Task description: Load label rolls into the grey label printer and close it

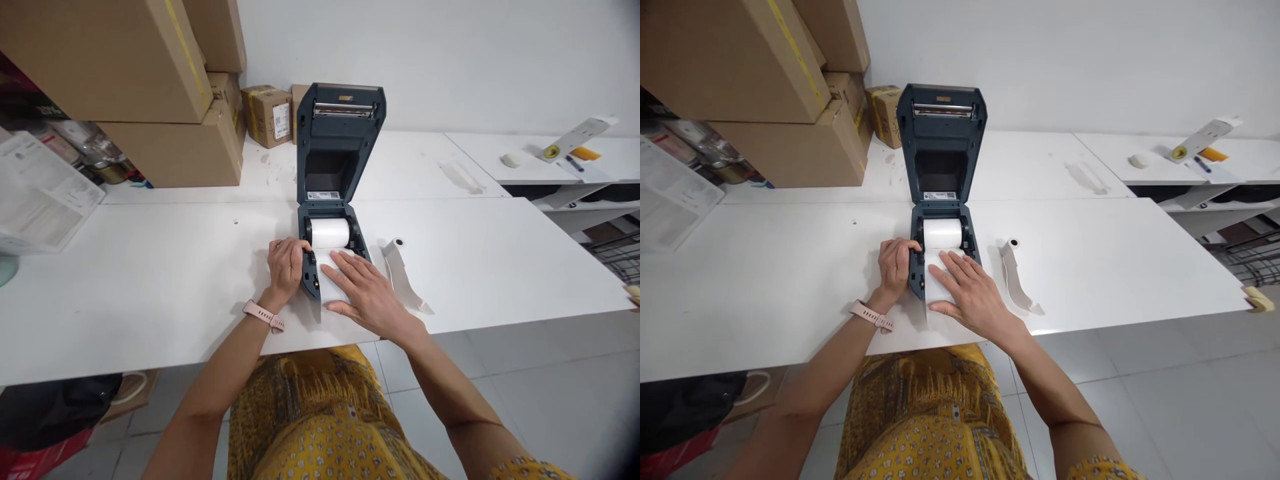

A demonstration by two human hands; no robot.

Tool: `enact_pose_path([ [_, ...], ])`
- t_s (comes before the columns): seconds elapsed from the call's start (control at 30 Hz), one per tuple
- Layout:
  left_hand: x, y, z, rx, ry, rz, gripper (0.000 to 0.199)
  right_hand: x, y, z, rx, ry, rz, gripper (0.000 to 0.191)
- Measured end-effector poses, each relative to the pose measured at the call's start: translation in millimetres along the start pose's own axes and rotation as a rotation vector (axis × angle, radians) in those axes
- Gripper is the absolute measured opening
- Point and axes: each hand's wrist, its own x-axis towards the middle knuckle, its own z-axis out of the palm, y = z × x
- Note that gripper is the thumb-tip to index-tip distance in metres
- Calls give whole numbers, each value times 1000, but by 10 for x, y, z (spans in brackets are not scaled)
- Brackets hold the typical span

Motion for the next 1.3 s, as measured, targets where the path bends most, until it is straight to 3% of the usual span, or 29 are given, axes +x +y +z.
enact_pose_path([
  [0.5, 12, -39, -27, 8, -39, 23, 54, -44, -116, 34, -15, -25, 31, 81],
  [0.6, 10, 68, -110, 55, -24, -2, 53, -65, -101, -2, 39, -29, 45, 83],
  [0.7, -74, 337, -237, 113, 59, 55, 39, -34, 56, -193, 256, -9, -19, 72],
  [0.77, -200, 567, -296, 75, 18, 179, 32, 108, 255, -411, 419, 102, -13, 58],
  [0.87, -456, 869, -313, 30, -119, 253, 23, 609, 643, -765, 435, 474, 196, 53],
  [0.97, -695, 1044, -313, 18, -152, 212, 19, 1344, 1031, -1020, 539, 587, 281, 60],
  [1.03, -808, 1095, -351, 2, -139, 177, 19, 1778, 1220, -1121, 663, 510, 334, 62],
  [1.1, -887, 1111, -421, -31, -103, 112, 16, 2025, 1310, -1179, 769, 417, 352, 67],
  [1.2, -977, 1080, -535, -86, -13, -83, 10, 1914, 1207, -1195, 815, 476, 313, 72],
  [1.3, -1048, 994, -592, -155, -1, -316, 18, 1353, 884, -1096, 739, 559, 236, 62],
])
